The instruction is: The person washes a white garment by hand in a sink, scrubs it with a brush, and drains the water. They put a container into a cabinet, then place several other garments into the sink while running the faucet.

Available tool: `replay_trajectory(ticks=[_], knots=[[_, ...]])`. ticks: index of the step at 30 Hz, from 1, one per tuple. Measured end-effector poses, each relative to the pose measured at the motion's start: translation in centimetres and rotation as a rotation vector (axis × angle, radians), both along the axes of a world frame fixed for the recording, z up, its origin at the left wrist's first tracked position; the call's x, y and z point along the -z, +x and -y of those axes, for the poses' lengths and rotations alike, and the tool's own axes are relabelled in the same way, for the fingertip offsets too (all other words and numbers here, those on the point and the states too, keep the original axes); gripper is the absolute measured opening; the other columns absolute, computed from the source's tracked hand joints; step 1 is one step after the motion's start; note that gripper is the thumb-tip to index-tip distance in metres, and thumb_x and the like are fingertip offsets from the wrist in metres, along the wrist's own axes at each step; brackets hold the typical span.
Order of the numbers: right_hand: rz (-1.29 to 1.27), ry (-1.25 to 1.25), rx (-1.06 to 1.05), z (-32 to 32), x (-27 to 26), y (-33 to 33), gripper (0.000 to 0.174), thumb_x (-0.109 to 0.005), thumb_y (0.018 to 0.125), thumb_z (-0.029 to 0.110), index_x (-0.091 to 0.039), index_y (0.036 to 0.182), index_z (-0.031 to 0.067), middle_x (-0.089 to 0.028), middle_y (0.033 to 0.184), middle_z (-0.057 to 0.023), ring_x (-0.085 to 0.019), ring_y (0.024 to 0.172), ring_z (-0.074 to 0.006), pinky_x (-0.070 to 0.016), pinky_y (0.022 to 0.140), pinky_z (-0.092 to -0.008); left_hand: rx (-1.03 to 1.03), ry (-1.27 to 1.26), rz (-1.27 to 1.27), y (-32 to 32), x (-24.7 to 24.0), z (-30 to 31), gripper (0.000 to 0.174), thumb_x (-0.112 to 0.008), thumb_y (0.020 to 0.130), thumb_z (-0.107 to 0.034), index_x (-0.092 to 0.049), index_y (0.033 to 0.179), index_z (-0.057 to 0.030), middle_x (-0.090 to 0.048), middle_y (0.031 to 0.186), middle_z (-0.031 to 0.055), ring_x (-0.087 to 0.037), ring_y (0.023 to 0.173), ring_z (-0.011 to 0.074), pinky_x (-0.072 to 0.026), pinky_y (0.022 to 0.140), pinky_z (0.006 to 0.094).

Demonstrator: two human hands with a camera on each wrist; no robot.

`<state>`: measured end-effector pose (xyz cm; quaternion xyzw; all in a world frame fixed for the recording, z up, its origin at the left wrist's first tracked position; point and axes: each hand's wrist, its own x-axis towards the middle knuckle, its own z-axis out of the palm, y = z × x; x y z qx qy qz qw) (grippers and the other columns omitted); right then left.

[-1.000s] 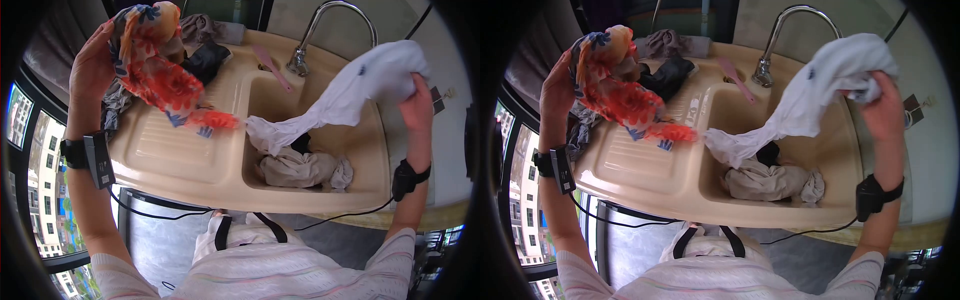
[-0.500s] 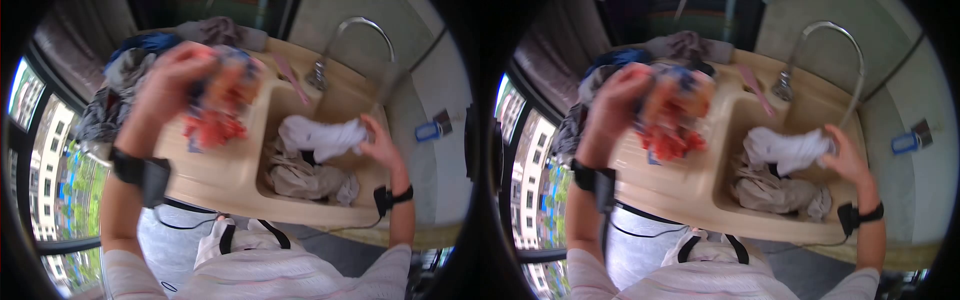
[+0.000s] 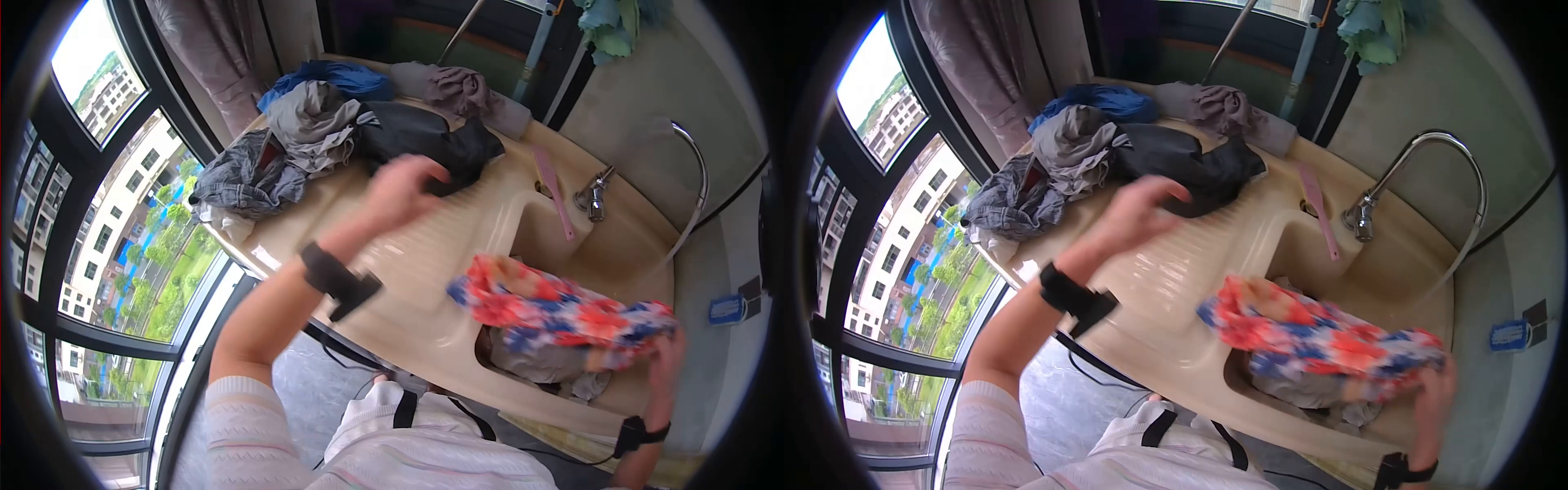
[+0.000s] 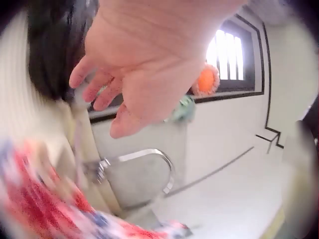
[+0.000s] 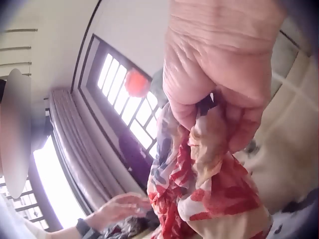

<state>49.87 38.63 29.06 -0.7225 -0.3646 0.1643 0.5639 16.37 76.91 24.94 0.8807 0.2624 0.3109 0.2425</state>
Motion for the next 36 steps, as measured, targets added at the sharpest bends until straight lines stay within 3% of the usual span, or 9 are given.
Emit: replay_trajectory(ticks=[4,12,14,16,20,28,30,32,36], knots=[[-0.191,-0.094,0.006,4.0,-1.8,2.4,0.039,-0.052,0.078,0.008,-0.048,0.115,-0.0019,-0.056,0.098,-0.0086,-0.058,0.08,-0.0132,-0.0495,0.063,-0.0259,-0.742,0.468,-0.363,-6.8,0.6,-7.0,0.052,-0.071,0.057,-0.012,-0.057,0.107,-0.0123,-0.042,0.123,0.0128,-0.042,0.11,0.0375,-0.0409,0.092,0.0439],[-0.089,-0.652,-0.019,5.1,4.7,1.1,0.046,-0.055,0.077,0.001,-0.044,0.121,0.0041,-0.056,0.099,-0.008,-0.061,0.074,-0.0153,-0.0487,0.054,-0.0233,-0.793,0.402,-0.367,-12.1,4.4,-17.5,0.021,-0.066,0.063,-0.009,-0.067,0.083,-0.0094,-0.048,0.121,0.0135,-0.046,0.105,0.0433,-0.0486,0.079,0.0414],[-0.129,-0.623,-0.002,5.1,4.6,0.9,0.045,-0.055,0.077,0.002,-0.044,0.121,0.0037,-0.057,0.097,-0.0074,-0.061,0.075,-0.0146,-0.0482,0.053,-0.0228,-0.779,-0.119,0.032,-13.3,2.5,-19.1,0.022,-0.064,0.067,-0.01,-0.066,0.09,-0.0085,-0.059,0.101,0.0128,-0.057,0.087,0.0377,-0.0513,0.07,0.0411],[-0.161,-0.587,-0.052,5.7,4.9,2.0,0.044,-0.057,0.078,0.005,-0.044,0.121,0.0035,-0.057,0.098,-0.0077,-0.061,0.077,-0.0143,-0.0475,0.053,-0.0229,-0.606,-0.595,0.751,-13.8,-1.9,-17.8,0.026,-0.06,0.075,-0.012,-0.061,0.099,-0.0027,-0.062,0.097,0.0127,-0.062,0.08,0.0313,-0.0525,0.067,0.0408],[-0.211,-0.562,-0.084,0.8,1.7,-1.7,0.043,-0.058,0.08,0.008,-0.044,0.121,0.0036,-0.058,0.1,-0.0079,-0.061,0.078,-0.0144,-0.0476,0.056,-0.0224,0.019,-0.759,1.113,-14.8,-10.1,-16.1,0.027,-0.051,0.084,-0.013,-0.055,0.105,0.0044,-0.062,0.098,0.0119,-0.063,0.083,0.0247,-0.0544,0.066,0.0368],[-0.122,0.076,-0.547,-12.8,-5.6,-11.2,0.064,-0.065,0.078,0.01,-0.033,0.133,0.0062,-0.052,0.113,-0.0089,-0.058,0.091,-0.0169,-0.0506,0.069,-0.0266,0.516,-0.917,1.034,-4.6,-18.3,0.3,0.046,-0.06,0.082,-0.021,-0.046,0.12,0.0,-0.056,0.114,0.0161,-0.058,0.099,0.0281,-0.044,0.092,0.0331],[-0.144,0.103,-0.553,-15.2,-6.0,-11.3,0.063,-0.064,0.078,0.012,-0.033,0.133,0.0063,-0.052,0.114,-0.0087,-0.057,0.093,-0.0173,-0.0493,0.072,-0.0277,0.467,-0.664,0.939,-1.6,-17.2,2.5,0.024,-0.052,0.085,-0.016,-0.057,0.101,0.0014,-0.063,0.092,0.0112,-0.062,0.074,0.0195,-0.0496,0.068,0.0312],[-0.29,0.177,-0.52,-16.7,-4.8,-11.0,0.061,-0.062,0.08,0.015,-0.033,0.133,0.0064,-0.05,0.117,-0.0083,-0.054,0.098,-0.018,-0.0469,0.077,-0.0298,0.28,0.151,0.685,1.0,-15.8,7.0,0.024,-0.057,0.077,-0.014,-0.055,0.097,-0.0005,-0.06,0.087,0.0125,-0.059,0.075,0.023,-0.0468,0.072,0.0333],[-0.642,0.294,-0.395,-17.0,-0.9,-8.3,0.057,-0.057,0.084,0.022,-0.034,0.133,0.0067,-0.047,0.123,-0.0076,-0.05,0.107,-0.0193,-0.042,0.087,-0.0339,0.56,-0.225,0.694,4.6,-13.0,12.2,0.036,-0.063,0.065,-0.01,-0.051,0.098,-0.0005,-0.053,0.095,0.0155,-0.052,0.092,0.0297,-0.043,0.08,0.037]])
